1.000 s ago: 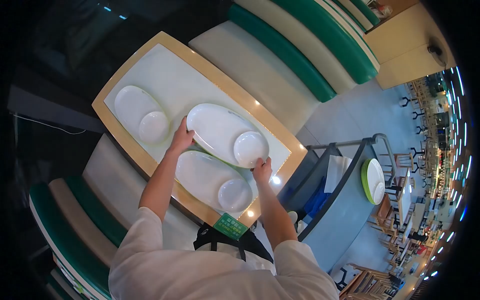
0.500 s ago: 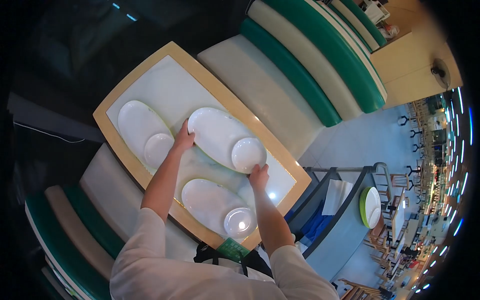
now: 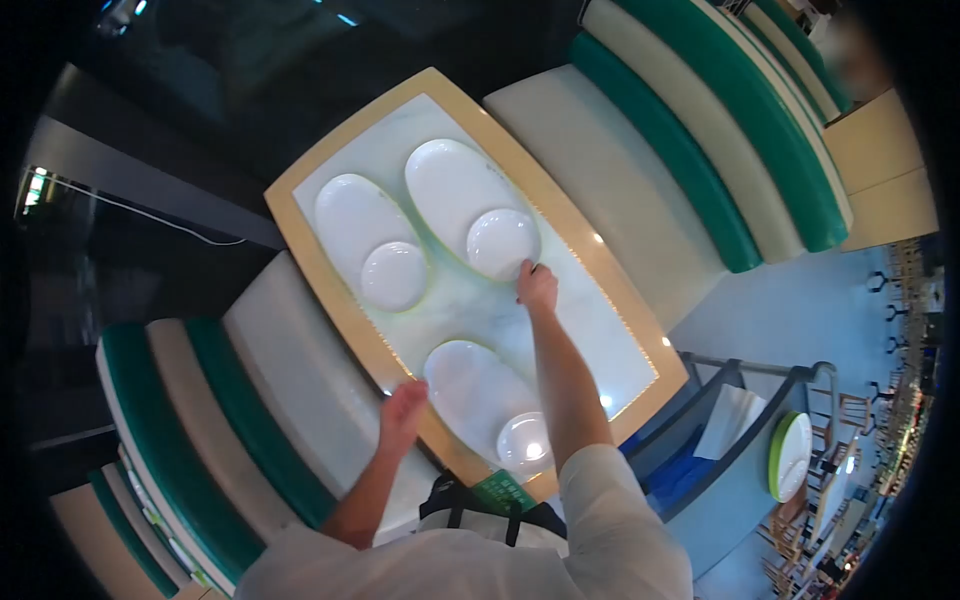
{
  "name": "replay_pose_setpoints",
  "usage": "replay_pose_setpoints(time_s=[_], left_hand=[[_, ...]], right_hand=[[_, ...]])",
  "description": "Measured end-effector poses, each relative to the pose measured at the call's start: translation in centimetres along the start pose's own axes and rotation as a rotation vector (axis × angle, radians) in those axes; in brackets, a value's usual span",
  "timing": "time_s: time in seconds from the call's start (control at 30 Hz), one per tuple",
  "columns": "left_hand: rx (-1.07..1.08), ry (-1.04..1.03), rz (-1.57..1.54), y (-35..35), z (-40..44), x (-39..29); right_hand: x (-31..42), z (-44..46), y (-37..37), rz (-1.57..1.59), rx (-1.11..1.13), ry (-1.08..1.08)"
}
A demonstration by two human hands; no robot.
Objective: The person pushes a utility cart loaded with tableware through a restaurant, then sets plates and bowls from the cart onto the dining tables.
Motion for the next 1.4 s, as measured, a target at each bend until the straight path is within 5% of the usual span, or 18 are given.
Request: replay_pose_setpoints(time_s=[0.07, 0.13, 0.37, 0.47, 0.6, 0.93, 1.23, 1.4], left_hand=[[0.017, 0.183, 0.026, 2.2, -6.5, 2.9], [0.025, 0.257, 0.080, 4.2, -11.3, 5.3], [-0.084, 0.238, 0.480, 10.7, -16.8, 10.4], [-0.094, 0.247, 0.439, 11.0, -17.0, 11.7], [-0.074, 0.210, 0.396, 10.7, -17.1, 11.8], [0.109, 0.330, 0.390, 10.5, -15.9, 19.0], [0.101, 0.496, 0.464, 15.5, -16.4, 21.7], [0.121, 0.472, 0.504, 17.5, -17.7, 23.7]], right_hand=[[2.2, 0.6, -0.7, -0.016, 0.036, 0.009], [4.3, 1.5, -0.7, -0.473, -0.023, 0.152], [6.8, -0.1, 2.7, -0.059, 0.090, 0.097], [7.7, -1.9, 5.2, 0.083, 0.101, 0.264], [0.1, -5.9, 9.9, 0.378, 0.087, 0.167], [-22.9, -20.5, 22.2, 0.389, -0.112, 0.018], [-29.5, -21.7, 19.3, 0.420, -0.073, -0.002], [-36.4, -14.7, 17.6, 0.045, -0.028, 0.141]])
Point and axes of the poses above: each hand's wrist, its own z-axis towards the middle knuckle, its own y-axis out of the back of the hand, x = y × z, the point moved 8 cm from there along z, towards the middle knuckle, and after that the axes turned 4 degrees about z, right-handed, at the moved point
